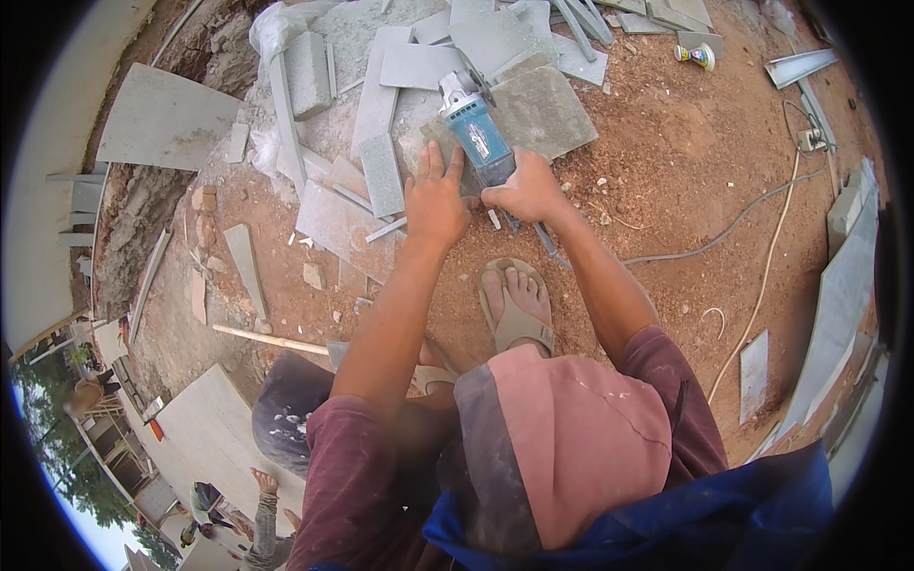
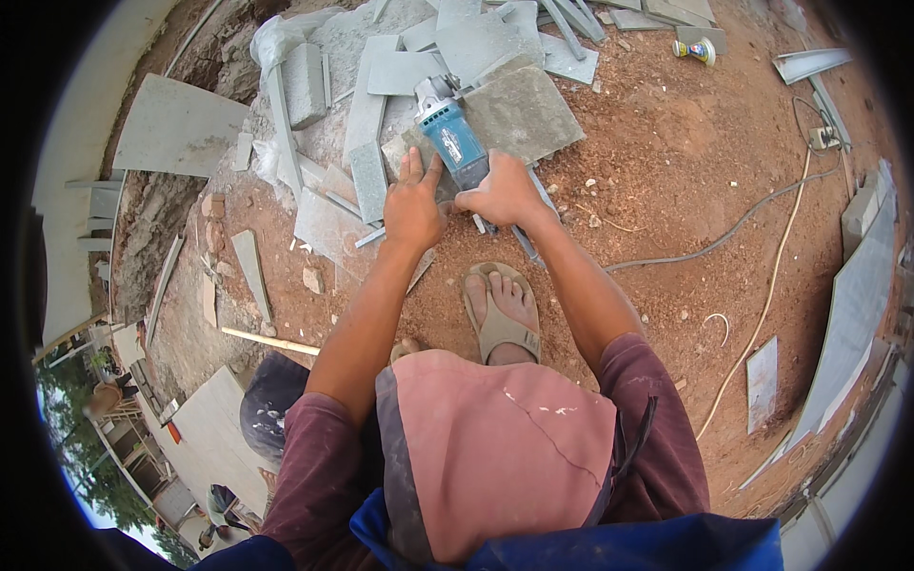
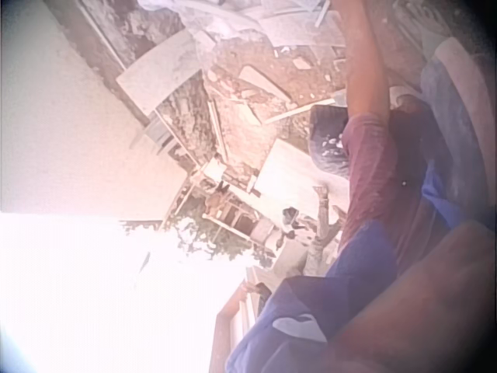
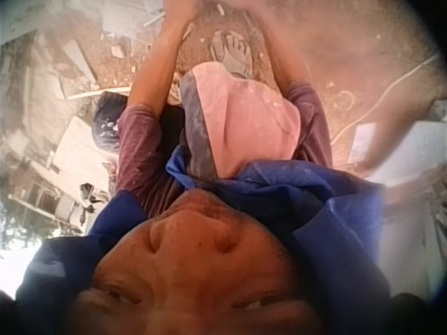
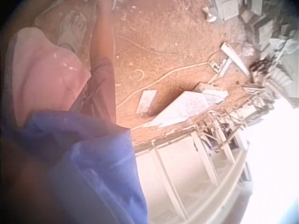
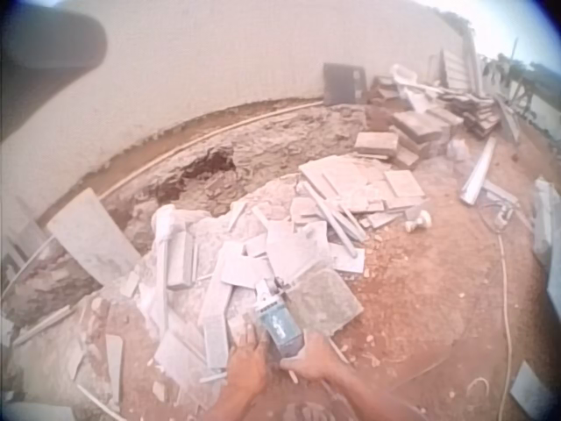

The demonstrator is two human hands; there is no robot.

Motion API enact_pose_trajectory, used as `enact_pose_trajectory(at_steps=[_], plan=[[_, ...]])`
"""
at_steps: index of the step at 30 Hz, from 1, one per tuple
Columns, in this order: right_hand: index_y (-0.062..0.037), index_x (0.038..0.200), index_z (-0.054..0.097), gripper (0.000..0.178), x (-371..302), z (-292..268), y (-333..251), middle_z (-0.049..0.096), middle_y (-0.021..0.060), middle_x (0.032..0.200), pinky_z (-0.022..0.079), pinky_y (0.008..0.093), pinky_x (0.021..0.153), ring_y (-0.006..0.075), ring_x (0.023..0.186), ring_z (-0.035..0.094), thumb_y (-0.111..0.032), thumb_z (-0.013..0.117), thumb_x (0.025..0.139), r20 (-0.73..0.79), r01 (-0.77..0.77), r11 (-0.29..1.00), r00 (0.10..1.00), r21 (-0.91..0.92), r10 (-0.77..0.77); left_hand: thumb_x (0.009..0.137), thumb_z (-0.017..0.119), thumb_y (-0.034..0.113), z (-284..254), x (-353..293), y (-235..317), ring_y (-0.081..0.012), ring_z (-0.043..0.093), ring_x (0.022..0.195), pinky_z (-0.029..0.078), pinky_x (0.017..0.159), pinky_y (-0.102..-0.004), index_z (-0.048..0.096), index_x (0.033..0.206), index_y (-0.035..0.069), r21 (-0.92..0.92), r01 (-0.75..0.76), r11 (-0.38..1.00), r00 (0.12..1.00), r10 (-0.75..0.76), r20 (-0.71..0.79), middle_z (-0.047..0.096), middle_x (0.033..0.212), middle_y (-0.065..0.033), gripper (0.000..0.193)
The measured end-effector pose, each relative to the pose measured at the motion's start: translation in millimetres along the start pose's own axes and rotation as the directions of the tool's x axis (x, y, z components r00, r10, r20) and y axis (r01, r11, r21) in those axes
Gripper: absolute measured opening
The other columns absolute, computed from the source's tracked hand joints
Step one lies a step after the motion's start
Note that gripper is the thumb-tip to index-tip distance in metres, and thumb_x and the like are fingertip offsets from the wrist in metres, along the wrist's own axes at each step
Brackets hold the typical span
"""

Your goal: The person uses an angle grinder to cut rectangular ceramic tiles on a dirt surface. They hold the tile steady with one hand while guiding the grinder with the other, creating straight cuts. The person handles multiple tiles, positioning them for cutting and moving the cut pieces aside.

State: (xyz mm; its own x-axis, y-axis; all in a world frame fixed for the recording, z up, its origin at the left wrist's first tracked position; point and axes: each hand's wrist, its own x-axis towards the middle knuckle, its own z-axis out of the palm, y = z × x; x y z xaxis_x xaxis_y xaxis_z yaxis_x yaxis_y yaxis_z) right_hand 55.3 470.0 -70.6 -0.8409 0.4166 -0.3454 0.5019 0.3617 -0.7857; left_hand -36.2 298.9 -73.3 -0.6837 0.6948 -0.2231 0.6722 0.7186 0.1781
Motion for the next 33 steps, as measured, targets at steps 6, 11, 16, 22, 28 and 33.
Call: enact_pose_trajectory(at_steps=[6, 11, 16, 22, 28, 33], plan=[[0.0123, 0.104, 0.068, 0.073, 1.1, 1.4, 2.0, 0.076, 0.0319, 0.1, 0.06, 0.0453, 0.087, 0.0428, 0.096, 0.076, -0.04, 0.094, 0.059, 0.013, 0.005, 1.0, 1.0, 0.011, -0.006, 0.086, 0.089, 0.031, -1.1, -0.9, 0.2, -0.0396, 0.04, 0.159, 0.043, 0.119, -0.0532, 0.042, 0.169, 0.017, -0.004, 0.006, 1.0, 1.0, -0.006, 0.008, 0.037, 0.173, -0.0265, 0.096], [0.0123, 0.105, 0.068, 0.074, 0.1, 2.0, 3.3, 0.076, 0.032, 0.1, 0.06, 0.045, 0.087, 0.0424, 0.096, 0.076, -0.04, 0.095, 0.06, 0.015, 0.007, 1.0, 1.0, 0.004, -0.007, 0.086, 0.088, 0.03, -0.8, -0.6, 0.3, -0.0396, 0.038, 0.16, 0.041, 0.121, -0.0549, 0.043, 0.168, 0.017, -0.015, 0.013, 1.0, 1.0, -0.013, 0.009, 0.036, 0.174, -0.0261, 0.095], [0.0113, 0.106, 0.069, 0.074, -3.4, 0.4, 0.5, 0.076, 0.0308, 0.101, 0.06, 0.0443, 0.086, 0.0411, 0.096, 0.077, -0.041, 0.095, 0.061, 0.029, -0.016, 1.0, 0.999, 0.023, 0.016, 0.087, 0.088, 0.029, -0.8, -0.6, 0.8, -0.0394, 0.037, 0.161, 0.04, 0.122, -0.0553, 0.044, 0.168, 0.017, -0.052, 0.024, 0.998, 1.0, -0.023, 0.005, 0.036, 0.174, -0.0256, 0.094], [0.0104, 0.105, 0.07, 0.069, -6.1, 1.8, 4.1, 0.077, 0.0291, 0.099, 0.06, 0.0441, 0.086, 0.0402, 0.094, 0.077, -0.039, 0.093, 0.063, 0.015, 0.023, 0.999, 1.0, 0.043, -0.024, 0.087, 0.089, 0.028, -0.2, -0.6, 1.3, -0.039, 0.037, 0.161, 0.039, 0.123, -0.0549, 0.044, 0.167, 0.017, -0.053, 0.021, 0.998, 1.0, -0.021, -0.004, 0.036, 0.174, -0.0252, 0.093], [0.0054, 0.101, 0.071, 0.054, -11.9, 1.9, 1.5, 0.077, 0.0229, 0.092, 0.059, 0.043, 0.083, 0.0352, 0.086, 0.075, -0.031, 0.086, 0.065, 0.009, 0.042, 0.997, 0.999, 0.063, -0.042, 0.086, 0.089, 0.03, -1.3, -0.5, 1.8, -0.0384, 0.037, 0.161, 0.039, 0.123, -0.0539, 0.044, 0.168, 0.017, -0.056, 0.03, 0.998, 1.0, -0.03, 0.006, 0.036, 0.175, -0.0241, 0.094], [0.0081, 0.104, 0.072, 0.069, -14.0, -0.2, 2.1, 0.077, 0.0276, 0.097, 0.06, 0.0443, 0.085, 0.0396, 0.093, 0.077, -0.044, 0.094, 0.066, 0.046, 0.024, 0.997, 0.999, 0.067, -0.027, 0.087, 0.089, 0.031, -2.5, -0.6, 2.5, -0.0381, 0.037, 0.161, 0.039, 0.123, -0.0541, 0.044, 0.168, 0.017, -0.057, 0.03, 0.998, 1.0, -0.029, 0.01, 0.036, 0.175, -0.0237, 0.094]])
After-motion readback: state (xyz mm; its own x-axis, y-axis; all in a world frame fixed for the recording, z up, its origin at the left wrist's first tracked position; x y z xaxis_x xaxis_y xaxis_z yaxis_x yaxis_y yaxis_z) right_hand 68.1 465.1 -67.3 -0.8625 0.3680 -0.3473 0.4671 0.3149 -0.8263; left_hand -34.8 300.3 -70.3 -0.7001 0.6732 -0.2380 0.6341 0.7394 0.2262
